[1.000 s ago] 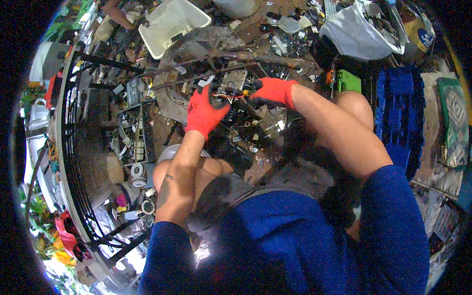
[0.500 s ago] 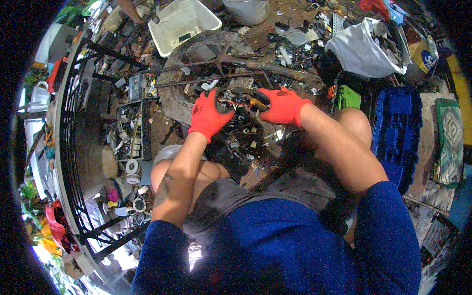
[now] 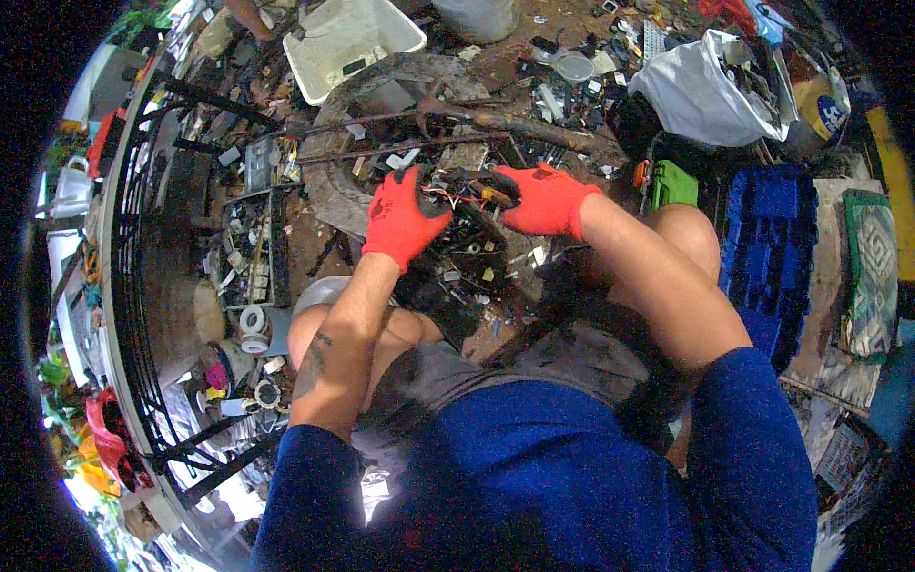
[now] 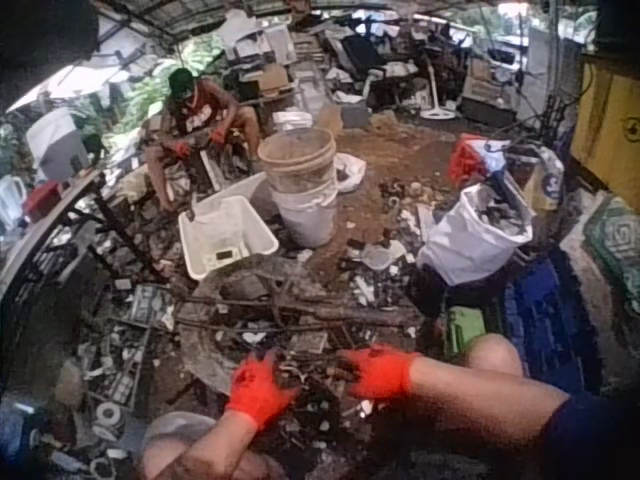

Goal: The person sits on the floor and uses pliers to strip wires and remove components from a small electronic device. They then use a screwdriver to pry apart the device's casing and continue to extract internal parts.

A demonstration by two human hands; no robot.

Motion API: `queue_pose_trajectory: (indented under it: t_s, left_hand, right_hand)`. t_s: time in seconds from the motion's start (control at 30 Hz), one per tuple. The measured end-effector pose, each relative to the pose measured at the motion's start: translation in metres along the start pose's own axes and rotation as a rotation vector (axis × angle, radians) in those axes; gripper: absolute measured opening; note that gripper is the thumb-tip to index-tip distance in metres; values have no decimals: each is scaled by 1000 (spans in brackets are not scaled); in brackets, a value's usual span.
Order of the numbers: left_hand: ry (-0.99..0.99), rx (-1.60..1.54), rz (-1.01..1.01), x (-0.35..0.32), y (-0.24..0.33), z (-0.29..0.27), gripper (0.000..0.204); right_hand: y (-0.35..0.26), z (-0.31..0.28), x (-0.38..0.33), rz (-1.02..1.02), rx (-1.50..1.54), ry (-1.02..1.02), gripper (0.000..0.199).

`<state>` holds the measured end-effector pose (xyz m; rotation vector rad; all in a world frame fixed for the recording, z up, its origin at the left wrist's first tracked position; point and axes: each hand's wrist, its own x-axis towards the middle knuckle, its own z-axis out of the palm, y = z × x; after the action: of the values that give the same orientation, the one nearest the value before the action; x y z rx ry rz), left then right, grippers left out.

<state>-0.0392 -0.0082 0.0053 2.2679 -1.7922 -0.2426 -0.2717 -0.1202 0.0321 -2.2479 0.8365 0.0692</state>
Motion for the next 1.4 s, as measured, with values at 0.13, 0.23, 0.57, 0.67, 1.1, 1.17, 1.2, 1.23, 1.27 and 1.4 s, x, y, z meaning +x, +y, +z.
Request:
queue_pose_trajectory:
  t_s: [0.13, 0.23, 0.57, 0.67, 1.1, 1.17, 1.2, 1.23, 1.27, 1.4]
  left_hand:
    - [-4, 48, 13, -3, 5, -3, 81]
    - [-26, 51, 27, -5, 6, -3, 81]
    - [14, -32, 91, -1, -7, 6, 76]
    - [-49, -39, 60, 1, -3, 1, 77]
    - [-38, -49, -24, 1, -3, 2, 84]
    - [-46, -39, -48, 2, 0, 2, 84]
    - [-34, -33, -48, 2, 0, 2, 84]
    - [-19, -27, -46, 2, 0, 2, 84]
    - [-4, -23, -45, 2, 1, 2, 84]
    - [-11, -24, -26, 1, 0, 3, 82]
  right_hand:
    - [-1, 0, -1, 22, -76, 47, 50]
    - [5, 7, -1, -47, -147, 61, 47]
    - [2, 12, 5, 0, -220, 108, 50]
    - [11, 11, 8, -59, -212, 106, 48]
    - [-7, -13, 6, 124, 132, -74, 60]
    - [-8, -14, 5, 120, 126, -68, 59]
    - [-4, -9, 4, 101, 119, -35, 59]
    - [0, -5, 3, 80, 109, 0, 58]
    - [8, 1, 3, 60, 93, 16, 58]
    - [12, 9, 1, 47, 32, -5, 55]
